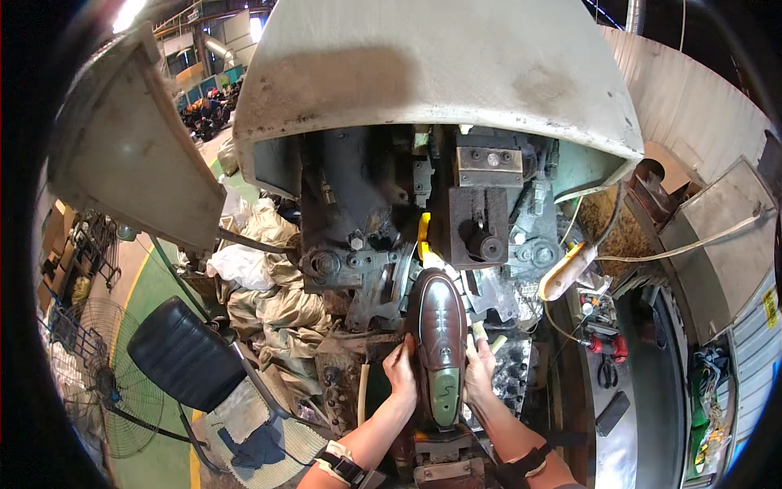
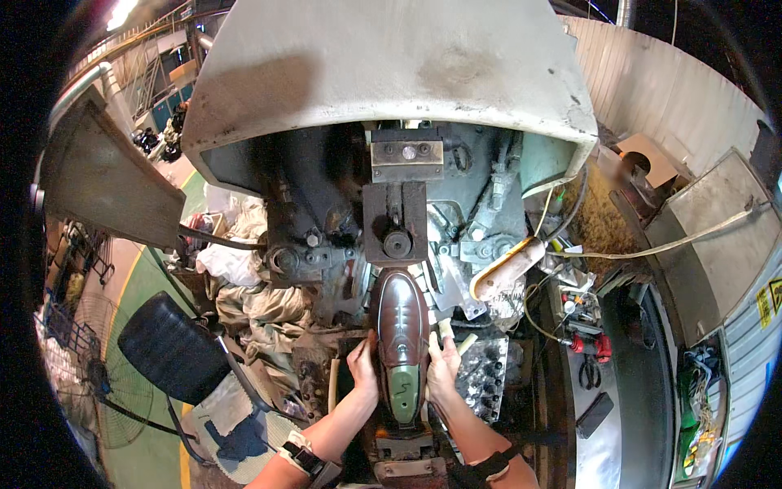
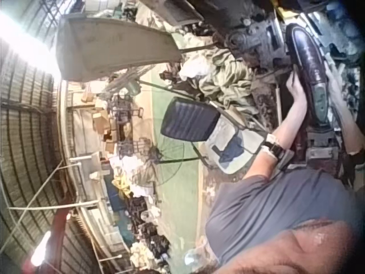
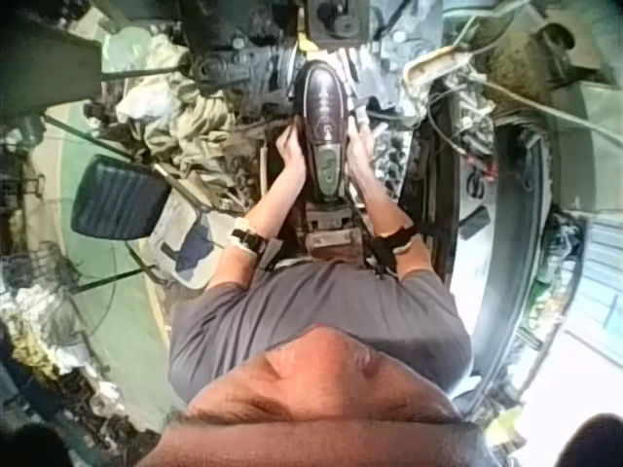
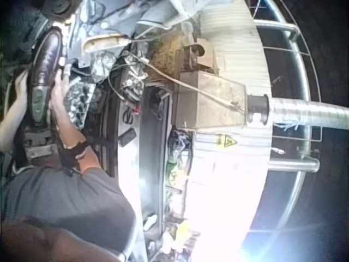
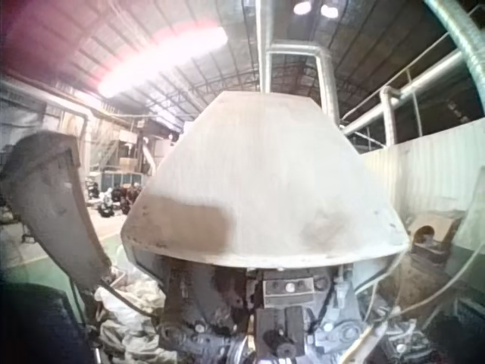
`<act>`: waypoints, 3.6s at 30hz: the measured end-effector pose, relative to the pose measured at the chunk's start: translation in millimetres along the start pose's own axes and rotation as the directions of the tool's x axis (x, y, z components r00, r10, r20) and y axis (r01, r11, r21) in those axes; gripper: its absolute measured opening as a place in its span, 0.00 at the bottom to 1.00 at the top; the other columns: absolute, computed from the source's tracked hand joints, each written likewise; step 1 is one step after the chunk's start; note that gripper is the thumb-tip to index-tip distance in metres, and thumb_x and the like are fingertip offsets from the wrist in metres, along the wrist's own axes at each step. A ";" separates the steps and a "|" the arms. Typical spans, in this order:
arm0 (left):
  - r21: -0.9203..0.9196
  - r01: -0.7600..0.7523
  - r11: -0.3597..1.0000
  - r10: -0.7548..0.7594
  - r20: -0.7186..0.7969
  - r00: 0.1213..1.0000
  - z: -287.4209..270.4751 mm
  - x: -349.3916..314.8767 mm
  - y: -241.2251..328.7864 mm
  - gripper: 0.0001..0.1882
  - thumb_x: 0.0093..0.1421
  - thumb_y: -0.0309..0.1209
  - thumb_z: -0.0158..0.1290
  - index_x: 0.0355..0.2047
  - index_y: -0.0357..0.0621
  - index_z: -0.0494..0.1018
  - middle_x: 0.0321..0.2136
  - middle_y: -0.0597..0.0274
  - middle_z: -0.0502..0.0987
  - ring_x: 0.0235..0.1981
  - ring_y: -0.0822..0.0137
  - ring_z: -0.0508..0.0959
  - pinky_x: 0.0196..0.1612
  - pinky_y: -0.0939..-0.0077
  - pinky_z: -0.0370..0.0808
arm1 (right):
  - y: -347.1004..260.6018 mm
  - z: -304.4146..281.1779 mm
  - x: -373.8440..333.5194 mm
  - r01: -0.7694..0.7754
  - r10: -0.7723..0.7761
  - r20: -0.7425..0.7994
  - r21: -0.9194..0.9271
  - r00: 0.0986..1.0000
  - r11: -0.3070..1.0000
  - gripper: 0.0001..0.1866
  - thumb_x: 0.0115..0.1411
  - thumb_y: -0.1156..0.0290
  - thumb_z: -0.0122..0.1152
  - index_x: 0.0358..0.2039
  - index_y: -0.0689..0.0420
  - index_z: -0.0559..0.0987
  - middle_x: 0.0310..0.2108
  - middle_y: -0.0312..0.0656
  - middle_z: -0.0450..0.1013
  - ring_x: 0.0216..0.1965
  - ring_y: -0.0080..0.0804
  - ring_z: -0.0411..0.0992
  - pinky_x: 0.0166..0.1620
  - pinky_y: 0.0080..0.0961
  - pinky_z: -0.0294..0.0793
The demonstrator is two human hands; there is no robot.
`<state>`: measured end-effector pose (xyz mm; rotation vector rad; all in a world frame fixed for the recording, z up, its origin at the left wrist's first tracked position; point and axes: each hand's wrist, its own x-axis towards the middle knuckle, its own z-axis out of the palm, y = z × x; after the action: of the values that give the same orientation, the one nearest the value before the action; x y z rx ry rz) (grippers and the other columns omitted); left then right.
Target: Operating an industrial shoe lasting machine to process and shape shoes on a production line.
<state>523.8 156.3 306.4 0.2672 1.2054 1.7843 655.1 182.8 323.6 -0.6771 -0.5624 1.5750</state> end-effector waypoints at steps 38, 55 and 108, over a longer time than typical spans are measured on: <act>-0.218 0.270 0.938 -0.286 -0.041 0.957 18.5 -19.1 30.0 0.13 0.64 0.37 0.63 0.31 0.38 0.78 0.34 0.65 0.80 0.35 0.72 0.76 0.42 0.73 0.73 | -24.2 13.2 -3.8 -0.160 0.167 -0.114 0.068 0.979 0.985 0.22 0.69 0.76 0.58 0.62 0.55 0.67 0.47 0.45 0.78 0.42 0.33 0.79 0.44 0.32 0.82; -0.171 0.233 0.957 -0.244 -0.049 0.968 1.0 -4.6 10.7 0.17 0.66 0.40 0.61 0.31 0.37 0.79 0.31 0.66 0.80 0.31 0.72 0.76 0.37 0.72 0.74 | -25.9 9.1 -7.5 -0.271 0.271 -0.213 0.031 0.939 0.962 0.22 0.64 0.67 0.69 0.56 0.57 0.73 0.50 0.39 0.75 0.50 0.29 0.73 0.54 0.32 0.74; 0.314 0.385 0.868 -0.496 0.522 0.694 167.0 -277.8 -54.9 0.18 0.60 0.41 0.62 0.45 0.43 0.78 0.40 0.59 0.82 0.42 0.58 0.81 0.48 0.60 0.79 | -272.4 -188.4 -352.4 0.628 -0.584 0.484 -0.776 0.652 0.057 0.46 0.50 0.71 0.80 0.66 0.69 0.65 0.58 0.54 0.71 0.58 0.47 0.73 0.63 0.35 0.70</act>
<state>808.3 44.7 427.6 0.5436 0.8706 1.0422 1000.8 -142.5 416.4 -1.0240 -1.6116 0.2624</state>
